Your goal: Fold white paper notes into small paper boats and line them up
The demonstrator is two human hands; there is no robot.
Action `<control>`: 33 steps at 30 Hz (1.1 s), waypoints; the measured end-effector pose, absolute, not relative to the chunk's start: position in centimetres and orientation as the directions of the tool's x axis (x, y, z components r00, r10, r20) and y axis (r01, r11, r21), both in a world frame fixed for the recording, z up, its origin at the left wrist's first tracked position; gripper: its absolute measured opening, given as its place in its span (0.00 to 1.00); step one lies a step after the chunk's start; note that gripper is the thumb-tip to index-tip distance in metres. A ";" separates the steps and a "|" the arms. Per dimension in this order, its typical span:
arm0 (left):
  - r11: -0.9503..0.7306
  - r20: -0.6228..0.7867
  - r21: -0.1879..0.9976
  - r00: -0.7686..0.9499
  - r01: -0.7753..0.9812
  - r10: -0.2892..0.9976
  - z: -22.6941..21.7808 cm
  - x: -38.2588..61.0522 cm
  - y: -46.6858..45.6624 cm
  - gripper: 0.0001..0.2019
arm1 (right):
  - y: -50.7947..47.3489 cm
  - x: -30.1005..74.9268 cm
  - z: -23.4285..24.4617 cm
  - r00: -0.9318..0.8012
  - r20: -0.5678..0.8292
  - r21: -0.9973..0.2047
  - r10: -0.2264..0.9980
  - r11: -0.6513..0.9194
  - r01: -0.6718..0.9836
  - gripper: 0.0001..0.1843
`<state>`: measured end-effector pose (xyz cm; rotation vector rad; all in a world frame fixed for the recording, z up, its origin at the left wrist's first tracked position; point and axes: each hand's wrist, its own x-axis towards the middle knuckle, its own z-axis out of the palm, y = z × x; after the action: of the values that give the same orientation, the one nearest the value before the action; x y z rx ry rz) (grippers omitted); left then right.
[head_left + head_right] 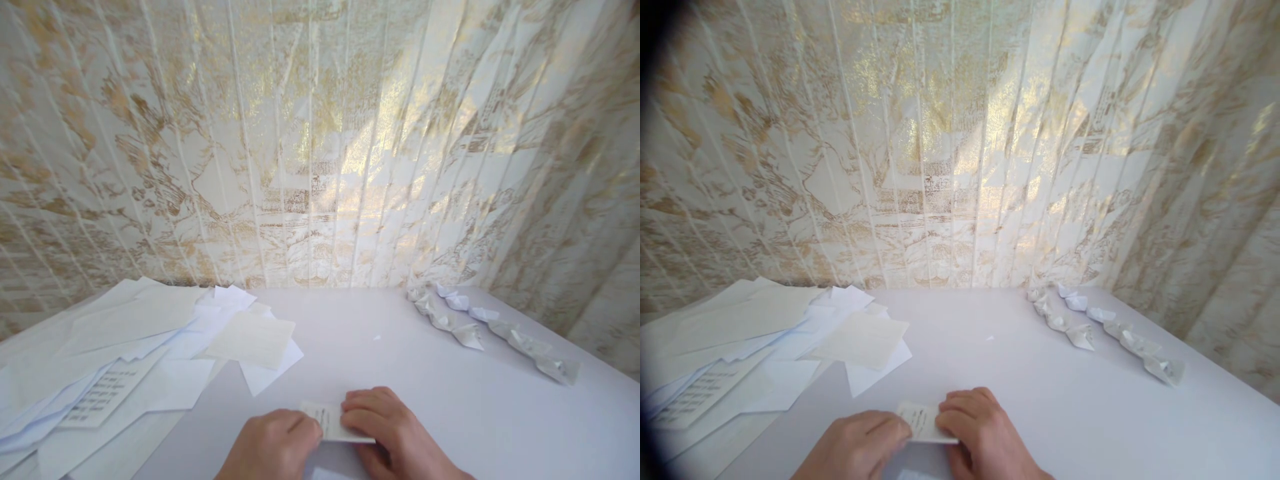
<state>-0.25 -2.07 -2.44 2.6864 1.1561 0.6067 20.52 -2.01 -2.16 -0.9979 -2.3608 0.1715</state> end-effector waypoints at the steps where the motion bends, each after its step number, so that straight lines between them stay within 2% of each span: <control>1: -0.623 0.281 0.473 0.564 0.623 0.777 -2.3 -0.3 -1.9 0.11 | -1.9 20.6 -2.1 -0.494 0.417 -0.499 0.763 0.647 0.577 0.11; 3: -0.363 0.151 0.816 0.440 0.450 0.885 -2.3 -0.2 -1.7 0.13 | -1.8 20.6 -2.0 -0.382 0.263 -0.824 0.886 0.412 0.387 0.10; 4: -0.185 0.044 0.930 0.404 0.317 0.914 -2.4 0.0 -1.6 0.15 | -1.8 20.5 -2.1 -0.360 0.172 -0.925 0.917 0.276 0.260 0.12; 5: -0.014 -0.061 0.983 0.398 0.182 0.916 -2.6 0.2 -1.6 0.17 | -1.8 20.3 -2.1 -0.357 0.103 -0.981 0.928 0.155 0.120 0.15; 6: 0.126 -0.142 0.990 0.415 0.067 0.899 -2.8 0.4 -1.6 0.19 | -1.8 20.1 -2.2 -0.366 0.060 -0.998 0.929 0.059 -0.013 0.17; 8: 0.255 -0.200 0.965 0.468 -0.058 0.861 -3.3 0.8 -1.6 0.21 | -2.0 19.7 -2.1 -0.381 0.028 -0.981 0.924 -0.049 -0.190 0.19; 13: 0.265 -0.199 0.961 0.472 -0.078 0.859 -3.3 1.0 -1.5 0.23 | -2.6 19.1 -1.7 -0.442 -0.019 -0.956 0.897 -0.146 -0.256 0.19; 20: 0.307 -0.260 0.949 0.365 -0.077 0.894 -2.6 0.7 -1.2 0.23 | -2.4 19.5 -3.0 -0.356 0.017 -0.967 0.934 -0.074 -0.243 0.21; 22: 0.317 -0.274 0.946 0.346 -0.073 0.897 -2.2 0.7 -1.3 0.23 | -2.6 19.5 -3.2 -0.297 0.097 -0.974 0.950 0.030 -0.224 0.24; 24: 0.344 -0.294 0.934 0.333 -0.101 0.896 -1.6 0.7 -1.4 0.24 | -2.9 19.5 -3.4 -0.245 0.240 -0.969 0.939 0.217 -0.115 0.27; 26: 0.385 -0.326 0.913 0.327 -0.135 0.887 -1.0 0.8 -1.7 0.24 | -3.1 19.4 -3.6 -0.248 0.411 -0.900 0.877 0.434 0.043 0.26; 28: 0.435 -0.362 0.885 0.345 -0.164 0.866 -0.5 1.0 -2.0 0.23 | -3.2 19.3 -3.8 -0.299 0.534 -0.801 0.791 0.586 0.122 0.21; 30: 0.478 -0.387 0.859 0.379 -0.184 0.841 -0.2 1.2 -2.3 0.21 | -3.1 19.3 -3.9 -0.346 0.583 -0.758 0.735 0.646 0.093 0.16; 33: 0.514 -0.397 0.836 0.434 -0.191 0.809 -0.2 1.4 -2.6 0.19 | -2.9 19.5 -3.5 -0.368 0.566 -0.782 0.738 0.622 0.045 0.14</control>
<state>1.42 -2.60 -0.18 0.8013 0.9114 0.7132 19.49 -2.87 -3.52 -0.6315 -1.8167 0.8419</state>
